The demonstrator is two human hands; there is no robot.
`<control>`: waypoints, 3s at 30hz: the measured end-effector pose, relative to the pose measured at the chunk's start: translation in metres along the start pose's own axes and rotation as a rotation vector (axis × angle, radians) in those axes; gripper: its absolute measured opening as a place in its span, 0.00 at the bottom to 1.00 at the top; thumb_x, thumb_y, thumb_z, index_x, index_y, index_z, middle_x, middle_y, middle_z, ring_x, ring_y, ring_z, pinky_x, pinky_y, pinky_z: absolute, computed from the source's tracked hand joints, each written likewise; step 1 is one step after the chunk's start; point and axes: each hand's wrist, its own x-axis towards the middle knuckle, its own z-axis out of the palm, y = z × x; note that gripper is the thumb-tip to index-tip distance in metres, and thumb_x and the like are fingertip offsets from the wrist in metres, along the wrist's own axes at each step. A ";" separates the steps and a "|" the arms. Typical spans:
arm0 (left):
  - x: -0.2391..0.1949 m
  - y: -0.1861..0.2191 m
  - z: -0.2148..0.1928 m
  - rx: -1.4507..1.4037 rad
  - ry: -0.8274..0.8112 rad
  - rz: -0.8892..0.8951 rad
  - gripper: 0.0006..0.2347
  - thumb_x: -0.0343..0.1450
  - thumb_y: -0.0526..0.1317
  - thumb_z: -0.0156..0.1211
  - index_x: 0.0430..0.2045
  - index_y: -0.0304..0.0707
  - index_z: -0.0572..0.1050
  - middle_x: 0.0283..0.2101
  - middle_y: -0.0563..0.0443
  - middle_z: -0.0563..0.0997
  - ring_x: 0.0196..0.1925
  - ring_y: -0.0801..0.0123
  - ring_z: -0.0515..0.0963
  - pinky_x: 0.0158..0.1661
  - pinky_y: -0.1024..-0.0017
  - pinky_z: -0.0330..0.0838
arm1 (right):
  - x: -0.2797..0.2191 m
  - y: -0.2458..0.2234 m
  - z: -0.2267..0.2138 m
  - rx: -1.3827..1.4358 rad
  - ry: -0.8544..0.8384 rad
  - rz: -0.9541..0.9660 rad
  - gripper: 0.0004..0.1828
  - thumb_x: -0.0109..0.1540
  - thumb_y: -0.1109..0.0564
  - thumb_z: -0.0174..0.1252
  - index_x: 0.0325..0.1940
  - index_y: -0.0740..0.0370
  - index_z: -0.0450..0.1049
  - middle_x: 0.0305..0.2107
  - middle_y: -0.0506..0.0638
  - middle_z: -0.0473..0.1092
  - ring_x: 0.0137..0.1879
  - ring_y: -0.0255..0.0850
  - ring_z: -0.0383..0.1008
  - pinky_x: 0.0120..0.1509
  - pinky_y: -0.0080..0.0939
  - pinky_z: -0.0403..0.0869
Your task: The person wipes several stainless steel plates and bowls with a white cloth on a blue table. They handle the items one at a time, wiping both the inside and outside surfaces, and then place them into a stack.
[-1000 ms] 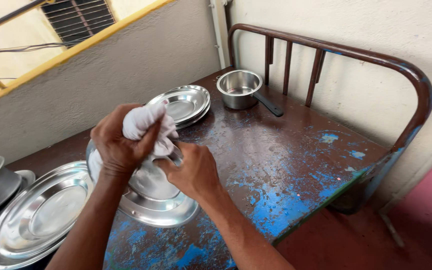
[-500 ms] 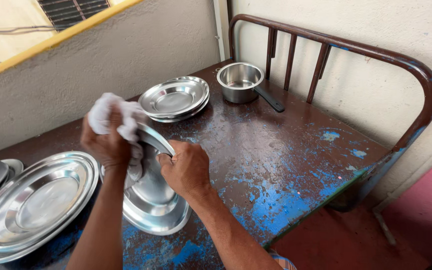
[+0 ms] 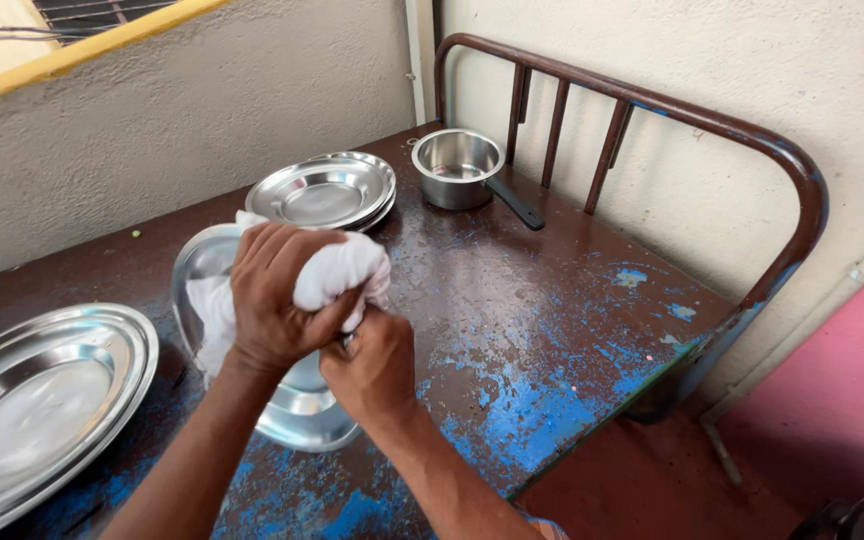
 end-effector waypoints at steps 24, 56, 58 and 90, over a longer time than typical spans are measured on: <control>-0.134 -0.115 -0.005 -0.404 0.921 -0.775 0.14 0.78 0.39 0.69 0.53 0.29 0.77 0.50 0.48 0.84 0.47 0.69 0.83 0.47 0.71 0.78 | -0.018 -0.014 0.051 0.032 0.047 -0.026 0.14 0.65 0.62 0.53 0.53 0.70 0.75 0.47 0.66 0.77 0.49 0.54 0.82 0.54 0.46 0.81; -0.080 0.096 -0.059 0.205 0.046 -0.603 0.20 0.73 0.36 0.60 0.61 0.34 0.71 0.64 0.30 0.73 0.71 0.39 0.69 0.68 0.55 0.60 | 0.027 0.029 0.036 0.924 0.531 0.693 0.12 0.64 0.53 0.59 0.43 0.63 0.81 0.31 0.42 0.77 0.38 0.28 0.72 0.43 0.32 0.70; -0.079 0.108 -0.057 0.198 -0.044 -0.528 0.20 0.71 0.36 0.62 0.59 0.35 0.71 0.63 0.32 0.73 0.70 0.40 0.69 0.68 0.55 0.60 | 0.019 0.030 0.044 0.843 0.446 0.745 0.14 0.66 0.52 0.60 0.41 0.68 0.81 0.30 0.46 0.76 0.36 0.33 0.70 0.42 0.36 0.69; 0.012 -0.013 -0.033 0.015 -0.169 -0.326 0.22 0.66 0.31 0.65 0.56 0.47 0.73 0.58 0.43 0.71 0.63 0.46 0.69 0.62 0.55 0.66 | 0.004 0.012 0.031 0.940 -0.190 0.669 0.20 0.56 0.65 0.57 0.52 0.60 0.72 0.36 0.50 0.75 0.38 0.38 0.76 0.40 0.42 0.78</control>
